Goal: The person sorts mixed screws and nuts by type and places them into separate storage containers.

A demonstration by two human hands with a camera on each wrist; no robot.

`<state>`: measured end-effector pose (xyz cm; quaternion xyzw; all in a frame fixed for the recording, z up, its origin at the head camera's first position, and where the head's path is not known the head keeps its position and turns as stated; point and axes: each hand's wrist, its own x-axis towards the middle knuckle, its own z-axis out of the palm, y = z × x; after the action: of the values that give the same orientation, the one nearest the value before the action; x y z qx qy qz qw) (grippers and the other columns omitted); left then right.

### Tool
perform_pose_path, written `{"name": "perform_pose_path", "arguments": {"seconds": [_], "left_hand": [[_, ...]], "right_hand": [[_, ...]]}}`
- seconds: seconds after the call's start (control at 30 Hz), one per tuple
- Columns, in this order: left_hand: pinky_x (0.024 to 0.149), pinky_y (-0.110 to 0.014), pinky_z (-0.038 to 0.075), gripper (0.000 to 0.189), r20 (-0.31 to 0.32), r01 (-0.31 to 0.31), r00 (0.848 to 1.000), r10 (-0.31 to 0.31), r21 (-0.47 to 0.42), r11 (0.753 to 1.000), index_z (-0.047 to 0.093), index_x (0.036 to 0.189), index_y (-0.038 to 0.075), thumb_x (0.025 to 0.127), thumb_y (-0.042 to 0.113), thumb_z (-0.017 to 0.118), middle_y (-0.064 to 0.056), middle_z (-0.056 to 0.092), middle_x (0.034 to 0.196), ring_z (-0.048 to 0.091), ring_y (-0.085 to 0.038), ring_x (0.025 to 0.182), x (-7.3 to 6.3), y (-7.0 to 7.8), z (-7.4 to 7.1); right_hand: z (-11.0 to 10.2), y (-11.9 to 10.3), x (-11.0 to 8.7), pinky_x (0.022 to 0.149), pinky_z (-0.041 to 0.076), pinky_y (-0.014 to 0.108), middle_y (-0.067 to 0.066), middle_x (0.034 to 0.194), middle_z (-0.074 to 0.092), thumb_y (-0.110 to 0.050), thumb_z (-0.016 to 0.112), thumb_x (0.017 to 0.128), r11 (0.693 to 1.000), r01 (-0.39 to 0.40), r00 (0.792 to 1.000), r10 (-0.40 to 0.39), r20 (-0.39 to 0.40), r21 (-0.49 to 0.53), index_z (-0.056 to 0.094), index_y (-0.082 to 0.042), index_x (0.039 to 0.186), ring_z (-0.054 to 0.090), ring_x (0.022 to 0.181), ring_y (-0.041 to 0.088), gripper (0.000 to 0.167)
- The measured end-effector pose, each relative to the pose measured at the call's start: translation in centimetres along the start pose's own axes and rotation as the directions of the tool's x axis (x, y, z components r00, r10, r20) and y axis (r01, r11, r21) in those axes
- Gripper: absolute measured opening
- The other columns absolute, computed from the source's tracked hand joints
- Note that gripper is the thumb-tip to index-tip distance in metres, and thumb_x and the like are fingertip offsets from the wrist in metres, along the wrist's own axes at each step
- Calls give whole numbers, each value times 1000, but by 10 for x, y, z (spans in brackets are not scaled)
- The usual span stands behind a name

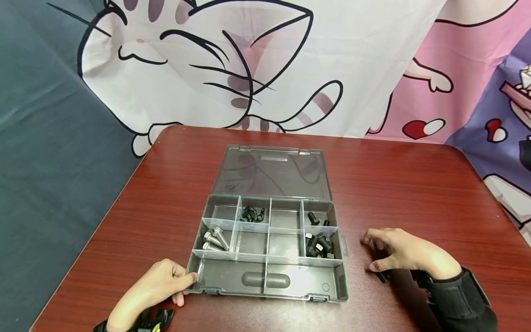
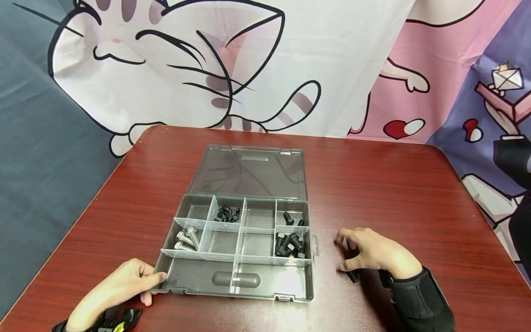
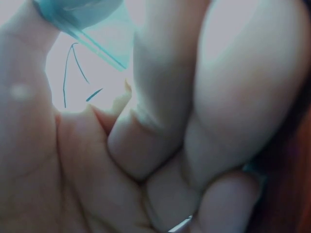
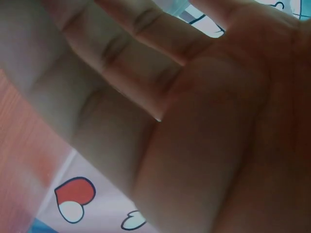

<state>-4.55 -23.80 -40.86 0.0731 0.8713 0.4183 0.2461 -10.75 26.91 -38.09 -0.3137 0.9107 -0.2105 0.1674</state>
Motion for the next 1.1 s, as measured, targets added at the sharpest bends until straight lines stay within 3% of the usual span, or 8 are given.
{"name": "perform_pose_path", "arguments": {"seconds": [0.4, 0.67, 0.93, 1.1], "left_hand": [[55, -25, 44, 44, -4, 4, 1000, -4, 0, 1000, 55, 54, 4, 87, 33, 58, -1, 56, 45, 56, -16, 49, 0, 0, 1], [54, -25, 44, 44, -8, 2, 1000, -2, 2, 1000, 56, 54, 4, 87, 32, 58, 0, 56, 45, 56, -16, 48, 0, -1, 1], [54, -25, 44, 45, 0, 2, 1000, -2, -8, 1000, 55, 54, 3, 87, 33, 59, -1, 56, 45, 57, -17, 48, 1, -1, 1], [55, -25, 44, 44, -3, -4, 1000, 4, 3, 1000, 56, 54, 4, 87, 33, 58, 0, 56, 45, 57, -16, 48, 0, -2, 1]], "right_hand": [[13, -3, -4, 58, 39, 29, -4, 86, 42, -28, 83, 58, 999, -37, 999, 37, 3, 5, 53, -20, 91, 45, 74, 13, 45], [15, -3, -5, 56, 36, 27, -4, 84, 40, -25, 82, 60, 999, -39, 999, 39, 10, -8, 52, -21, 86, 42, 69, 11, 40], [19, 1, -7, 57, 34, 23, -9, 80, 38, -20, 79, 64, 995, 79, 994, -83, -66, -57, 51, -25, 75, 40, 67, 5, 30], [19, 2, -7, 55, 32, 22, -10, 76, 36, -22, 78, 67, 993, 92, 992, -98, -76, -75, 50, -26, 73, 38, 65, 4, 28]]}}
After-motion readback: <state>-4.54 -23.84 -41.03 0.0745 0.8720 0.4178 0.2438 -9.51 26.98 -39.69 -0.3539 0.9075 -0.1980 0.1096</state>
